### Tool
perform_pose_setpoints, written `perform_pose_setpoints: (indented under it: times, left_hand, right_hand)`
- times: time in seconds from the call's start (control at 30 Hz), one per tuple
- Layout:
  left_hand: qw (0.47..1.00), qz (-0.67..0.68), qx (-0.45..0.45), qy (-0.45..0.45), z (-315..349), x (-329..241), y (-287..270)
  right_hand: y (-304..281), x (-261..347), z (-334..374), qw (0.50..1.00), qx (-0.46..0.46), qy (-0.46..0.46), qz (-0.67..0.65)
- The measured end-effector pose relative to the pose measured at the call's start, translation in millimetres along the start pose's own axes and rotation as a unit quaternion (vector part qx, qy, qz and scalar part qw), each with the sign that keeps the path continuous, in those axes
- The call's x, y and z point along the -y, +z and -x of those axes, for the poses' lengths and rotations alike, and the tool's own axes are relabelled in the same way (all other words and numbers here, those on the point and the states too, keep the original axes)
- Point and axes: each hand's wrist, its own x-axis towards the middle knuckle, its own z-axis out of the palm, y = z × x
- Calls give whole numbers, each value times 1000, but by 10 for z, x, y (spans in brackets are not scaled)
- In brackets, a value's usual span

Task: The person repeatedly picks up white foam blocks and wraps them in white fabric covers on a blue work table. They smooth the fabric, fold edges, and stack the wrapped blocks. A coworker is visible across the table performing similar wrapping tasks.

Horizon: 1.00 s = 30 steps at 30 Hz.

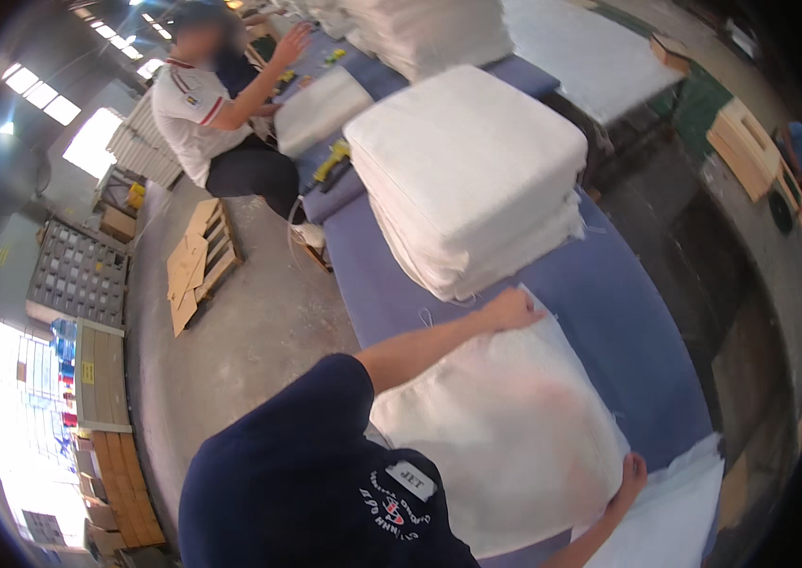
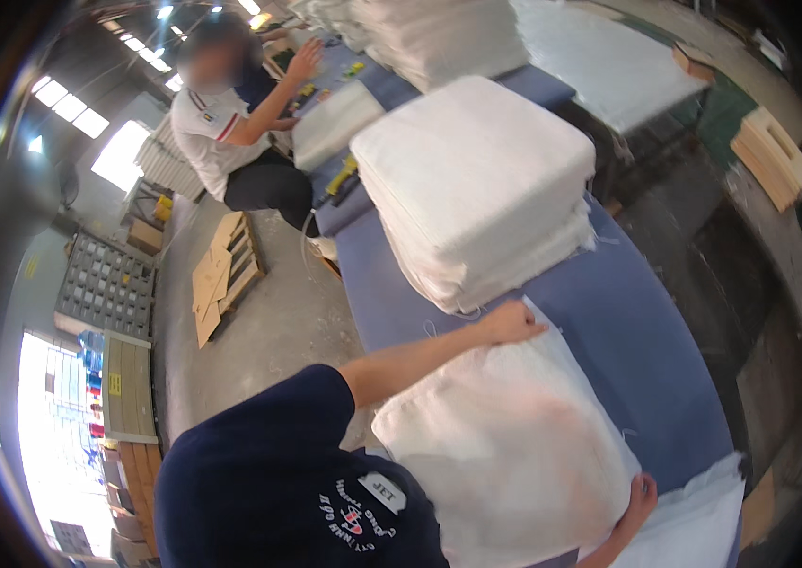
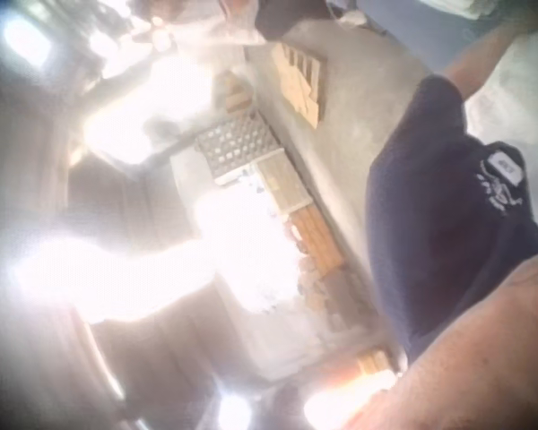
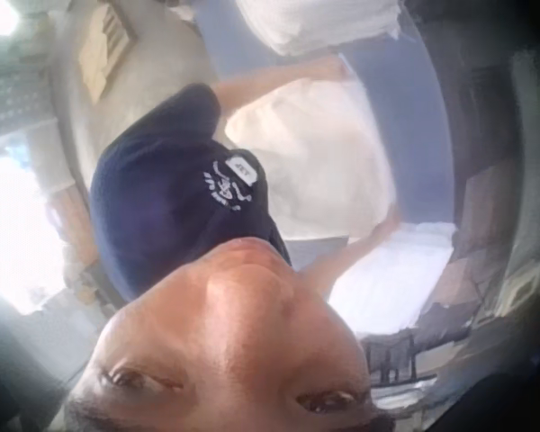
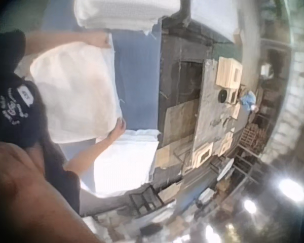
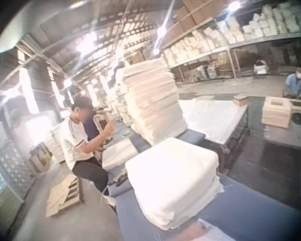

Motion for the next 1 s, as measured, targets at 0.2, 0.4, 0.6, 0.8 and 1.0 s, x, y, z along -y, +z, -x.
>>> perform_pose_setpoints:
  times: [0.2, 0.4, 0.6, 0.8, 1.0]
  left_hand:
    - [997, -28, -65, -26, -705, 370, 526]
    - [993, -45, -16, -106, -789, 56, 408]
    - [995, -81, -56, -29, -1098, 452, 595]
    - [927, -317, -131, 149, -1167, 518, 746]
    - [909, -364, -145, 142, -1151, 451, 744]
  right_hand:
    - [228, 389, -292, 989, -45, 4, 140]
    - [265, 76, -569, 991, -55, -7, 123]
    - [441, 2, -689, 974, -76, -10, 214]
    - [460, -267, -736, 840, -132, -256, 459]
    - [467, -270, -640, 841, -155, -210, 473]
